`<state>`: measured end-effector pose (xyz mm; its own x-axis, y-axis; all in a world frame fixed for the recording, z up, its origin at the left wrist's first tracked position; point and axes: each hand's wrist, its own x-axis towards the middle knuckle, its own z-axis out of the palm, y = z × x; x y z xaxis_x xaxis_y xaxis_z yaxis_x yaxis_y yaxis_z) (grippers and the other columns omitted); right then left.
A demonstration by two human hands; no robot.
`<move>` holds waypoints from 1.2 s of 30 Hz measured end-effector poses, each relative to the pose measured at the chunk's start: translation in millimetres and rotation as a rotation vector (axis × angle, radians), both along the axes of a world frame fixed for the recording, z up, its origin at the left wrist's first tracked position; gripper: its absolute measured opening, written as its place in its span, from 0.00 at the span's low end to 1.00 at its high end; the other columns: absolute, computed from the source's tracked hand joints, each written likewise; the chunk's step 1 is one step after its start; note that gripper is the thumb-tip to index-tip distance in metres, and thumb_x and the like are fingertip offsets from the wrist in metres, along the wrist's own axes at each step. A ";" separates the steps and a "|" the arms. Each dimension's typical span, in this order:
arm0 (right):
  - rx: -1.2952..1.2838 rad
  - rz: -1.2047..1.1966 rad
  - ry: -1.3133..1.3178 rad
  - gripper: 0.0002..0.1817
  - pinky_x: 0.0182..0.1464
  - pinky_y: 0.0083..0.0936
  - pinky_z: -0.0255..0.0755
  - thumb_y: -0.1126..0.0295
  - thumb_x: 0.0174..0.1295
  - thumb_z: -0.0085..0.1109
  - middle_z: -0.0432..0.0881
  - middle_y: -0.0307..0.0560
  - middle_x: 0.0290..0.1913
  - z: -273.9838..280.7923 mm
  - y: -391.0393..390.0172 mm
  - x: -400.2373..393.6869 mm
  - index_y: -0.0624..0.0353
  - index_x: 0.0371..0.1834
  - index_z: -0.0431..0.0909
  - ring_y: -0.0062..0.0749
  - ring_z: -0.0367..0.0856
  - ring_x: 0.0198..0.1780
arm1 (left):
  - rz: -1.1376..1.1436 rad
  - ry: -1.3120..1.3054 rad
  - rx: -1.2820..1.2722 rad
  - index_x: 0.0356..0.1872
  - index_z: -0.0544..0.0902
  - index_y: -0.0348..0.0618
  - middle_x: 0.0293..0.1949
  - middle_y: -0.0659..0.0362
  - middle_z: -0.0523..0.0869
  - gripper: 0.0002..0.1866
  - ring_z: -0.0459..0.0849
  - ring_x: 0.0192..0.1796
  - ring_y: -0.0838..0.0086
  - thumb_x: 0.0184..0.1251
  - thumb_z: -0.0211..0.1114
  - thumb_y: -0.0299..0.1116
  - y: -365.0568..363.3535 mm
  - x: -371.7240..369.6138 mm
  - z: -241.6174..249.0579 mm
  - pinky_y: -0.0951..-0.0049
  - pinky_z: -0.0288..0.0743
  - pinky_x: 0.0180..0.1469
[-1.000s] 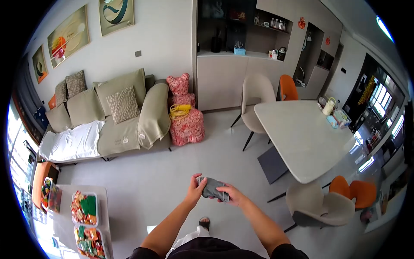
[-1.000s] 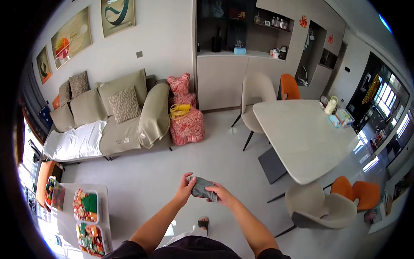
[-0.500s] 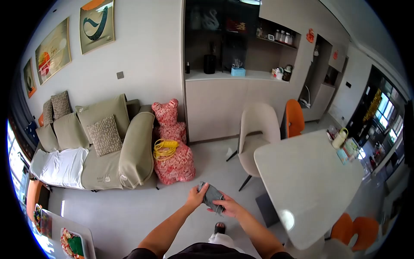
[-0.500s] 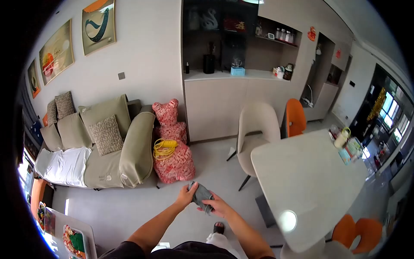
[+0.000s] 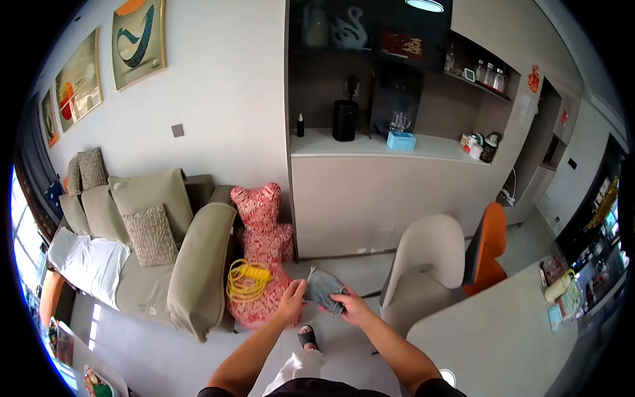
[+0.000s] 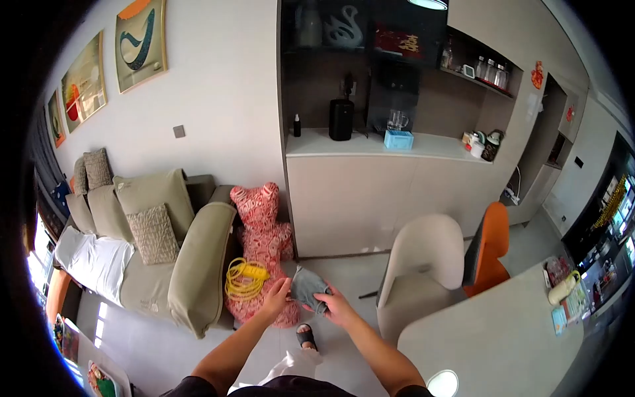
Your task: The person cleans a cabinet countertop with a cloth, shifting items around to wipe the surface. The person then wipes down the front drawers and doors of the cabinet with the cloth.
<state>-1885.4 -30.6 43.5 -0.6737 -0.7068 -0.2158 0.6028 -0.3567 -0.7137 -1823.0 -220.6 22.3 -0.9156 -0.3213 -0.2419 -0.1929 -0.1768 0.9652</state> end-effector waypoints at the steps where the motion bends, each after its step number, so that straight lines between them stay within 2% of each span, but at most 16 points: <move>1: 0.035 -0.012 0.040 0.29 0.62 0.50 0.80 0.78 0.69 0.54 0.75 0.52 0.65 -2.8 -11.7 -30.7 0.58 0.74 0.62 0.43 0.79 0.63 | -0.034 0.008 0.041 0.60 0.77 0.50 0.48 0.67 0.80 0.19 0.76 0.46 0.80 0.80 0.56 0.51 -13.4 -30.3 -5.3 0.73 0.74 0.47; 4: 0.136 -0.061 0.210 0.29 0.62 0.41 0.78 0.74 0.69 0.58 0.76 0.49 0.63 11.2 -53.9 -131.7 0.59 0.73 0.64 0.37 0.79 0.61 | -0.077 0.077 0.052 0.61 0.76 0.52 0.48 0.67 0.80 0.18 0.77 0.48 0.80 0.80 0.55 0.49 -42.7 -126.3 2.6 0.72 0.75 0.48; 5: 0.182 -0.069 0.288 0.28 0.61 0.37 0.77 0.73 0.69 0.60 0.77 0.47 0.62 18.9 -64.2 -166.1 0.60 0.72 0.65 0.34 0.79 0.60 | -0.060 0.026 0.082 0.67 0.72 0.49 0.48 0.66 0.80 0.20 0.77 0.50 0.80 0.81 0.56 0.43 -49.5 -158.2 7.8 0.74 0.75 0.50; 7: 0.266 -0.107 0.562 0.26 0.56 0.24 0.74 0.70 0.68 0.63 0.81 0.42 0.56 34.5 -86.6 -233.7 0.62 0.68 0.71 0.25 0.78 0.56 | -0.049 0.225 -0.032 0.72 0.68 0.47 0.57 0.60 0.79 0.25 0.78 0.58 0.74 0.79 0.59 0.39 -74.1 -234.8 -3.4 0.68 0.76 0.56; 9: 0.321 -0.223 0.692 0.24 0.56 0.23 0.74 0.69 0.69 0.63 0.82 0.41 0.53 58.4 -105.6 -301.4 0.64 0.66 0.72 0.22 0.78 0.54 | 0.016 0.297 -0.330 0.78 0.60 0.43 0.69 0.52 0.73 0.33 0.77 0.66 0.66 0.75 0.61 0.30 -98.0 -299.2 0.8 0.63 0.75 0.64; 11: 0.401 -0.364 0.911 0.24 0.56 0.22 0.73 0.68 0.69 0.62 0.82 0.43 0.53 97.0 -126.0 -364.6 0.63 0.66 0.73 0.23 0.78 0.53 | 0.035 0.318 -0.277 0.78 0.61 0.43 0.72 0.51 0.71 0.32 0.76 0.67 0.64 0.76 0.60 0.29 -117.9 -355.4 10.2 0.64 0.74 0.64; 13: 0.586 -0.408 1.144 0.24 0.56 0.27 0.74 0.68 0.67 0.62 0.83 0.52 0.59 125.2 -147.4 -430.0 0.62 0.65 0.74 0.44 0.82 0.58 | 0.034 0.306 -0.233 0.77 0.61 0.44 0.74 0.51 0.67 0.32 0.74 0.69 0.62 0.75 0.60 0.28 -130.7 -398.9 30.9 0.64 0.73 0.66; 16: 0.698 -0.411 1.480 0.26 0.68 0.37 0.68 0.59 0.68 0.61 0.71 0.58 0.72 114.0 -189.9 -538.3 0.54 0.68 0.74 0.54 0.70 0.71 | 0.068 0.424 -0.277 0.78 0.61 0.45 0.74 0.51 0.67 0.33 0.73 0.70 0.61 0.75 0.60 0.26 -148.3 -459.0 34.8 0.63 0.73 0.66; 19: 1.450 0.109 1.649 0.29 0.79 0.48 0.49 0.48 0.71 0.54 0.57 0.56 0.80 99.7 -221.9 -600.5 0.45 0.72 0.72 0.53 0.54 0.80 | 0.104 0.439 -0.364 0.78 0.59 0.46 0.75 0.50 0.66 0.35 0.71 0.72 0.59 0.73 0.62 0.26 -166.8 -517.5 40.1 0.62 0.72 0.68; 20: 1.345 0.169 1.647 0.33 0.81 0.52 0.35 0.40 0.72 0.46 0.51 0.54 0.83 72.2 -230.4 -634.0 0.40 0.76 0.67 0.54 0.41 0.83 | 0.163 0.430 -0.407 0.79 0.58 0.46 0.75 0.50 0.66 0.36 0.71 0.73 0.58 0.73 0.63 0.26 -173.1 -540.4 34.8 0.61 0.71 0.68; 22: 1.155 0.154 1.654 0.32 0.81 0.51 0.37 0.45 0.73 0.45 0.51 0.55 0.83 53.4 -249.4 -676.3 0.40 0.79 0.62 0.57 0.42 0.83 | 0.281 0.417 -0.501 0.79 0.57 0.46 0.76 0.49 0.65 0.38 0.69 0.74 0.57 0.72 0.64 0.27 -190.7 -591.7 36.1 0.60 0.71 0.68; 27: 1.159 -0.002 1.702 0.30 0.79 0.53 0.43 0.53 0.72 0.47 0.52 0.61 0.81 29.8 -302.2 -760.6 0.44 0.77 0.64 0.62 0.47 0.81 | 0.477 0.156 -0.670 0.80 0.46 0.36 0.77 0.35 0.58 0.49 0.56 0.80 0.48 0.66 0.70 0.32 -235.2 -707.0 64.8 0.60 0.53 0.78; 29: 1.130 -0.105 1.790 0.29 0.78 0.56 0.48 0.55 0.70 0.51 0.56 0.65 0.79 26.2 -312.0 -769.2 0.45 0.75 0.67 0.66 0.52 0.78 | 0.577 0.328 -0.647 0.80 0.45 0.37 0.77 0.35 0.57 0.50 0.56 0.80 0.49 0.66 0.70 0.33 -266.4 -764.2 39.2 0.61 0.53 0.78; 30: 1.084 -0.032 1.821 0.29 0.77 0.56 0.49 0.56 0.70 0.51 0.56 0.65 0.79 28.6 -304.2 -757.6 0.45 0.75 0.67 0.66 0.53 0.78 | 0.617 0.408 -0.634 0.81 0.44 0.37 0.77 0.35 0.56 0.50 0.55 0.80 0.49 0.66 0.70 0.33 -278.3 -782.3 26.2 0.61 0.53 0.78; 34: 0.892 0.080 1.884 0.30 0.77 0.58 0.49 0.57 0.69 0.54 0.56 0.66 0.79 46.1 -266.5 -724.8 0.48 0.75 0.67 0.66 0.53 0.78 | 0.652 0.189 -0.587 0.73 0.63 0.32 0.68 0.36 0.73 0.38 0.71 0.71 0.47 0.67 0.70 0.34 -284.2 -794.1 60.9 0.58 0.63 0.73; 36: 0.915 0.077 1.859 0.31 0.77 0.57 0.49 0.57 0.69 0.54 0.55 0.65 0.79 46.5 -269.3 -729.1 0.49 0.75 0.66 0.65 0.52 0.79 | 0.673 0.173 -0.639 0.73 0.65 0.33 0.66 0.39 0.75 0.36 0.74 0.68 0.51 0.69 0.70 0.37 -277.8 -783.9 63.1 0.59 0.66 0.70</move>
<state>-2614.5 -299.8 89.9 -0.4363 -0.8453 0.3086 -0.8920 0.3609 -0.2723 -2606.9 -498.4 85.3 -0.4965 -0.8200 0.2847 -0.0875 0.3736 0.9234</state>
